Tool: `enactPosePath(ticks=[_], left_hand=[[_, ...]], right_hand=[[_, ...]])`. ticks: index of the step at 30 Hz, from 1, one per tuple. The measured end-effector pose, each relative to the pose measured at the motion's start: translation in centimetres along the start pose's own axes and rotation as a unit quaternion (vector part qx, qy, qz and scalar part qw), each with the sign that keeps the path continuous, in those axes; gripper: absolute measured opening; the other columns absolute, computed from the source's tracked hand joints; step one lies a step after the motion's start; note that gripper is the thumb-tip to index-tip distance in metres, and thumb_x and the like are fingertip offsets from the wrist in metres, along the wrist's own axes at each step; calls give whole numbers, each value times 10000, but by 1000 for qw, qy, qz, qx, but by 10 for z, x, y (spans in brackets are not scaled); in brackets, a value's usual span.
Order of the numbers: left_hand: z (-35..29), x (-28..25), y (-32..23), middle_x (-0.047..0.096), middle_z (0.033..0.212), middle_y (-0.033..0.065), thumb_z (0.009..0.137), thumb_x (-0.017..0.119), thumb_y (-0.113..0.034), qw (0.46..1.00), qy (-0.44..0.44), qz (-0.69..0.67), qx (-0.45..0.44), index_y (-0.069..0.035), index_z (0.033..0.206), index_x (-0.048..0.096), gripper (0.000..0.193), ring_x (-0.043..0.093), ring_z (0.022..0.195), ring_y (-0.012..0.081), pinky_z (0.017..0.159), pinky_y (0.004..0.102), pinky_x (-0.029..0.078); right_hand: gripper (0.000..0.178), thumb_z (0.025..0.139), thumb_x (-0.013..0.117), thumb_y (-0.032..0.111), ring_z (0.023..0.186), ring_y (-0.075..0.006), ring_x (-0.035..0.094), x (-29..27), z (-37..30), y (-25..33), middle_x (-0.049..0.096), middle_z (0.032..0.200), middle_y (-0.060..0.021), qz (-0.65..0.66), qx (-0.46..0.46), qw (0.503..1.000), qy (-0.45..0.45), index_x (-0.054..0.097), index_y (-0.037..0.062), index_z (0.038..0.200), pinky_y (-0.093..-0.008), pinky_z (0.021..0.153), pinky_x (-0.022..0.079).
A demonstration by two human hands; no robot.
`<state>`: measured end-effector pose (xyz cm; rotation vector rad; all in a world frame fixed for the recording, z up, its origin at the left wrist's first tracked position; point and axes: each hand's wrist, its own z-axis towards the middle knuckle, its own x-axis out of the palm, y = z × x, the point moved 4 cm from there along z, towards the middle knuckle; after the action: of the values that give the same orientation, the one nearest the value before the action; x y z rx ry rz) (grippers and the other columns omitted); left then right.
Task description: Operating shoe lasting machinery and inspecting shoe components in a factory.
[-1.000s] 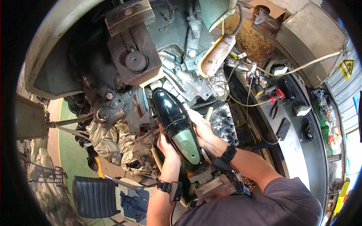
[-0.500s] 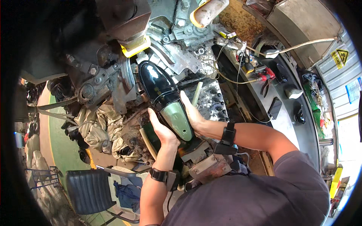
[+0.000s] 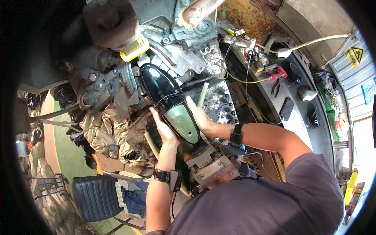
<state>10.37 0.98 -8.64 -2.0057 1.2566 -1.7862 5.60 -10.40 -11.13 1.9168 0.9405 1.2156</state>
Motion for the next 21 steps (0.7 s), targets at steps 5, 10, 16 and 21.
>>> enactPosePath(ticks=[5,10,16,21], left_hand=[[-8,-133,79,688,1174,111,1058,436,-404,963,-59,249,-82,-91,1387,527,464,641,1099,262,944,382,519],[-17,-139,127,680,1162,78,946,658,-243,774,212,595,-41,-40,1247,630,365,646,1036,261,902,360,519],[-99,-230,141,688,1143,146,891,677,-231,772,246,584,-48,-51,1266,610,421,648,1071,305,931,390,522],[-113,-139,76,682,1049,184,697,825,-197,661,217,717,-39,-83,1240,629,588,636,1079,368,938,428,524]], right_hand=[[711,1022,408,632,883,-108,605,1,-18,15,690,966,-43,-181,5,983,13,678,-1,1200,-255,767,484],[574,1019,529,511,822,-113,583,-16,-19,19,669,974,-41,-142,4,990,9,640,-12,1231,-269,682,471],[372,998,639,293,856,-109,623,-18,-34,46,671,1002,-39,-185,-43,981,33,589,5,1228,-268,743,503],[413,963,679,133,996,-108,643,-30,-64,67,696,1115,-74,-230,-100,968,-3,557,-33,1321,-261,827,514]])
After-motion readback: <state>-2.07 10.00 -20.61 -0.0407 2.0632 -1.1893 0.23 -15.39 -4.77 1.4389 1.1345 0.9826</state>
